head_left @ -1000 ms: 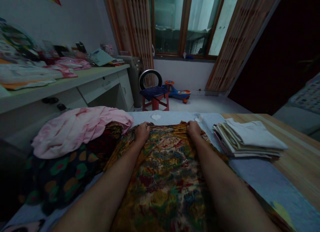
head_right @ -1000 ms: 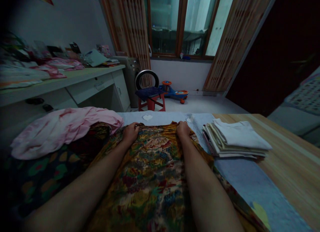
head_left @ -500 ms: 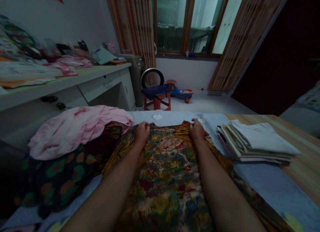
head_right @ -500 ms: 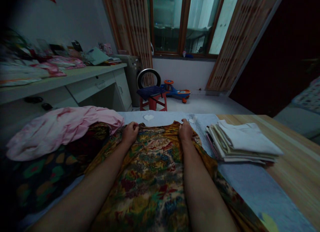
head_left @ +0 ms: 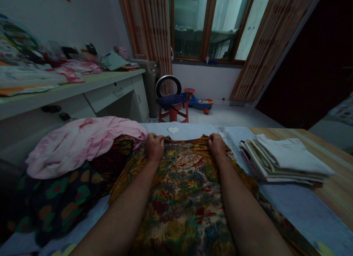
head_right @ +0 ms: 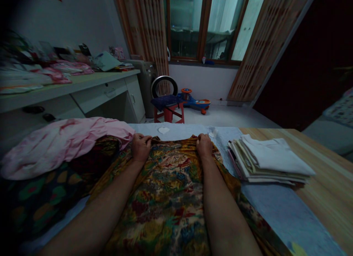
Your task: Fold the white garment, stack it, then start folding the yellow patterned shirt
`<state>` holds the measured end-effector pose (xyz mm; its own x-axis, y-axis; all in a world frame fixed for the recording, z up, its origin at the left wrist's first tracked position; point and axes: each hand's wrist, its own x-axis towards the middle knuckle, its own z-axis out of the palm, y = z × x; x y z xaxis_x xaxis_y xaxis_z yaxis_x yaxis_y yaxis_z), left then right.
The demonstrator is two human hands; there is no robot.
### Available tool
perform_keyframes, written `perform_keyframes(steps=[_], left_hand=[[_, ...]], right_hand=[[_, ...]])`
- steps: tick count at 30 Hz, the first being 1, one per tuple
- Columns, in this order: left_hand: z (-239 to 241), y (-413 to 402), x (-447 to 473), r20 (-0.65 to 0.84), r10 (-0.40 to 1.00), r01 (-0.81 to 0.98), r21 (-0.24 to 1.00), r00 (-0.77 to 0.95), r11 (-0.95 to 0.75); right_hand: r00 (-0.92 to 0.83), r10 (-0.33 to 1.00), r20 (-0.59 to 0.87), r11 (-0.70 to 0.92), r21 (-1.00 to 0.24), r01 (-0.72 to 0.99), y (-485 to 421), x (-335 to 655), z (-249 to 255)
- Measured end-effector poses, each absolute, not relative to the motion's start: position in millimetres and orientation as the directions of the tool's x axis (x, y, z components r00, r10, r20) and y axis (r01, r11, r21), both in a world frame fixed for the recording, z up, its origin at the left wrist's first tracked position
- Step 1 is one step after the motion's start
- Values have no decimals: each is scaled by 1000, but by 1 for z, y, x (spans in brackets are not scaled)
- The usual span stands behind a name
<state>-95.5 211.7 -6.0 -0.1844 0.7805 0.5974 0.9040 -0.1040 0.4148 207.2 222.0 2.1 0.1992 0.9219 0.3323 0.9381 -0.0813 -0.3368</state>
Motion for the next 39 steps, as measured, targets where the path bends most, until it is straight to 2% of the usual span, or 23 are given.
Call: perform_keyframes(steps=[4, 7, 10, 20, 24, 28, 34, 39], left_hand=[[-7, 212, -95, 548, 827, 921, 373, -126, -107], [-5, 211, -93, 503, 855, 899, 423, -126, -116], [-2, 208, -91, 456, 870, 873, 483, -188, -65], [-3, 212, -96, 417, 881, 739, 662, -225, -124], [-8, 217, -97, 398, 904, 694, 696, -156, -187], [-10, 220, -95, 348, 936, 776, 603, -47, -185], [-10, 220, -92, 265, 963, 908, 392, 39, -145], [-7, 218, -89, 244, 969, 931, 345, 33, -119]], right_hand=[[258, 898, 357, -135, -334, 933, 219, 204, 7], [300, 867, 399, -162, -344, 925, 217, 202, 12], [299, 877, 376, -152, -374, 915, 217, 202, 14], [327, 867, 377, 36, -701, 712, 230, 201, -4], [276, 880, 387, 120, -743, 658, 235, 200, -10], [201, 913, 356, 105, -679, 727, 233, 197, -10], [113, 966, 234, 5, -449, 893, 223, 189, -3], [94, 974, 207, -18, -343, 939, 219, 186, -3]])
